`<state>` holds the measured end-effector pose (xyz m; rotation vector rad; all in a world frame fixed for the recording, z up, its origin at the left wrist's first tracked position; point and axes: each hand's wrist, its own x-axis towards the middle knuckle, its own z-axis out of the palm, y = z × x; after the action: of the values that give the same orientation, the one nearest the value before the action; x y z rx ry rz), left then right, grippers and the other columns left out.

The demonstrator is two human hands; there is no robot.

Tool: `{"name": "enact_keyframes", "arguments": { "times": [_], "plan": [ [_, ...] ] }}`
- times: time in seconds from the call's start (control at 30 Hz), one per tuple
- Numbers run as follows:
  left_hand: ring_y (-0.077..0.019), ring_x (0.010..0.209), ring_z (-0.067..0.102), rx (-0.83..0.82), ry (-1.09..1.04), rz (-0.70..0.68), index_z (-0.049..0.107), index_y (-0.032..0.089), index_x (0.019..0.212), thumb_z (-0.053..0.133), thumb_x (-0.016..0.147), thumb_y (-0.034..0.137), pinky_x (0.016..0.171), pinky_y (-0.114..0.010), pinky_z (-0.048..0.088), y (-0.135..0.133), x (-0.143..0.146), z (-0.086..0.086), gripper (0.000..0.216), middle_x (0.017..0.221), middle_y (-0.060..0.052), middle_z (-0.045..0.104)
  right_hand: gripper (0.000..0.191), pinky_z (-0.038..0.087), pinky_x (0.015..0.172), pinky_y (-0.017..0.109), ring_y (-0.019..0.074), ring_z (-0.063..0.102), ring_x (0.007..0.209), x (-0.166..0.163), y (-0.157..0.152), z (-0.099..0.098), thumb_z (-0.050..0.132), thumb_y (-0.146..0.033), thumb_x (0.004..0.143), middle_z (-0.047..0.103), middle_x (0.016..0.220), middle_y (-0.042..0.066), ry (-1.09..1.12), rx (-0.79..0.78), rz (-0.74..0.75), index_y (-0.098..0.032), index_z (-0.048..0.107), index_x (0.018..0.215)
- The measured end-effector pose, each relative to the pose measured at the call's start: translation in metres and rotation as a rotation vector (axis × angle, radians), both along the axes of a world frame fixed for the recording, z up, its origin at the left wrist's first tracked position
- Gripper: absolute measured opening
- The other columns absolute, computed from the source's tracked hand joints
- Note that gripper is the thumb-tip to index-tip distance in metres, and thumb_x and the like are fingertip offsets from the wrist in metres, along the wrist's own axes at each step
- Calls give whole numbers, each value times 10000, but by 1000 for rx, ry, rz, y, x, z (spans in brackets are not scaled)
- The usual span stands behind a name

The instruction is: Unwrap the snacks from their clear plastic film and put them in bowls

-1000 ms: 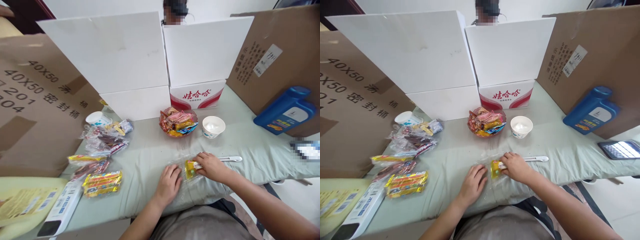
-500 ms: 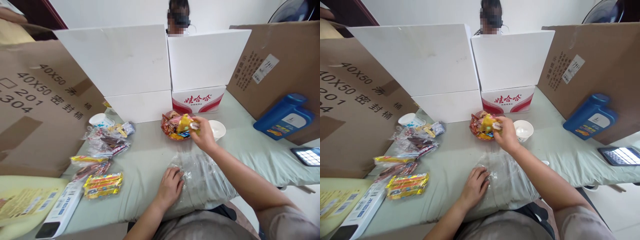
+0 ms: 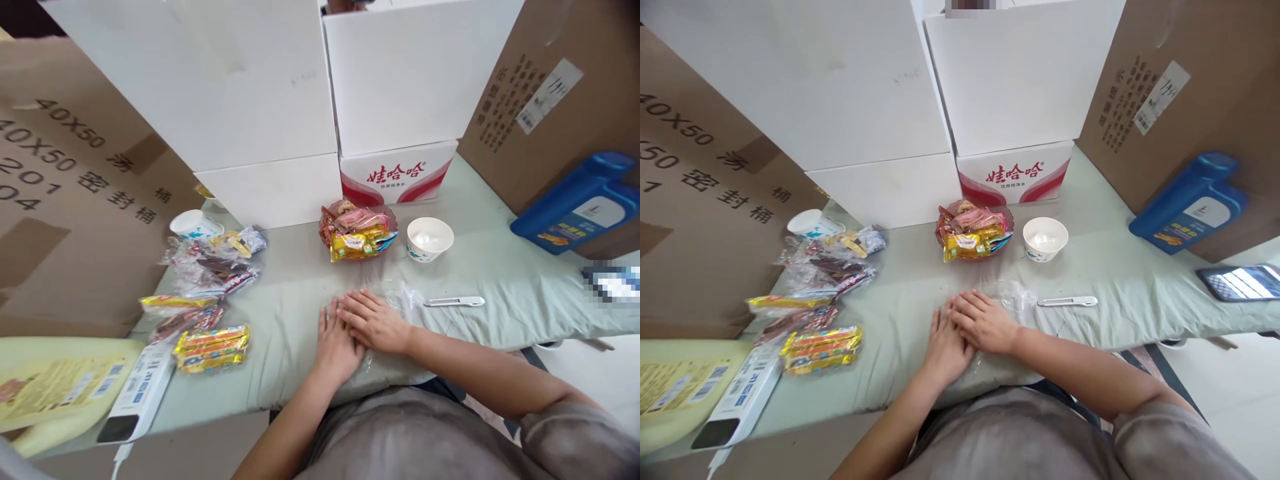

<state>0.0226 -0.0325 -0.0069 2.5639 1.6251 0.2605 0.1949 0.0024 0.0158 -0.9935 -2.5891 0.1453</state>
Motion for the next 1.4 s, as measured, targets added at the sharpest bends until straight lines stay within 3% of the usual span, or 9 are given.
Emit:
{"name": "enact_keyframes", "arguments": {
  "times": [0.17, 0.27, 0.4, 0.53, 0.8, 0.97, 1.1, 1.27, 1.4],
  "plan": [
    [-419, 1416, 282, -23, 93, 149, 409, 181, 1449, 609, 809, 581, 1106, -632, 269, 0, -34, 10, 780, 1546, -172, 323, 674, 295, 1142, 495, 318, 290, 1423, 39, -29, -22, 578, -449, 881, 337, 1528, 198, -92, -202, -385, -87, 433, 1431],
    [-409, 1339, 407, 51, 24, 166, 559, 134, 1303, 577, 859, 512, 1060, -605, 352, 5, -42, 23, 584, 1412, -208, 498, 673, 258, 1151, 516, 352, 252, 1432, 44, -36, -15, 597, -482, 866, 350, 1527, 179, -132, -225, -378, -100, 476, 1406],
    [-241, 1209, 548, 81, -238, -160, 637, 155, 1145, 382, 978, 281, 1048, -416, 435, 17, -18, 32, 330, 1199, -125, 651, 736, 234, 1166, 491, 339, 245, 1436, 20, -38, -10, 620, -512, 845, 373, 1510, 194, -136, -250, -237, -75, 455, 1415],
    [-261, 1380, 393, 2, -197, -416, 446, 165, 1408, 407, 980, 419, 1129, -474, 343, 24, 2, 16, 499, 1442, -127, 492, 779, 250, 1155, 484, 335, 274, 1420, 13, -40, -8, 656, -566, 800, 387, 1503, 173, -156, -254, -136, -131, 458, 1416],
    [-295, 1465, 223, -16, -25, -349, 390, 238, 1462, 531, 913, 480, 1163, -490, 282, 17, 4, 0, 616, 1571, -97, 300, 494, 465, 824, 370, 267, 569, 1042, 72, -89, 22, 628, -184, 840, 594, 1267, 141, -393, -167, -195, -165, 528, 1324],
    [-337, 1470, 184, -24, -17, -251, 376, 198, 1471, 548, 887, 522, 1154, -525, 283, 17, 3, 1, 689, 1579, -133, 263, 58, 427, 707, 386, 266, 585, 799, 102, -90, 42, 611, -190, 843, 647, 810, 103, -527, -193, -425, -157, 658, 855],
    [-351, 1473, 160, -65, 11, -218, 366, 182, 1473, 560, 870, 551, 1158, -533, 264, 17, 2, 5, 733, 1584, -153, 240, 206, 442, 721, 363, 235, 589, 801, 111, -75, 51, 499, -263, 945, 655, 812, 94, -328, -131, -495, -159, 659, 869],
    [-367, 1469, 161, -128, 43, -195, 388, 204, 1459, 617, 822, 570, 1149, -531, 275, 21, 10, 16, 769, 1585, -147, 243, 263, 464, 850, 321, 190, 586, 962, 80, -53, 22, 437, -170, 957, 684, 1042, 100, -46, -106, -46, -166, 644, 1121],
    [-348, 1443, 256, -147, 65, -171, 432, 235, 1429, 610, 834, 540, 1120, -526, 323, 42, -15, 22, 692, 1559, -118, 319, 409, 360, 1039, 461, 284, 443, 1279, 67, -47, -12, 529, -377, 937, 560, 1356, 133, -70, -116, -96, -181, 579, 1293]
  ]
}}
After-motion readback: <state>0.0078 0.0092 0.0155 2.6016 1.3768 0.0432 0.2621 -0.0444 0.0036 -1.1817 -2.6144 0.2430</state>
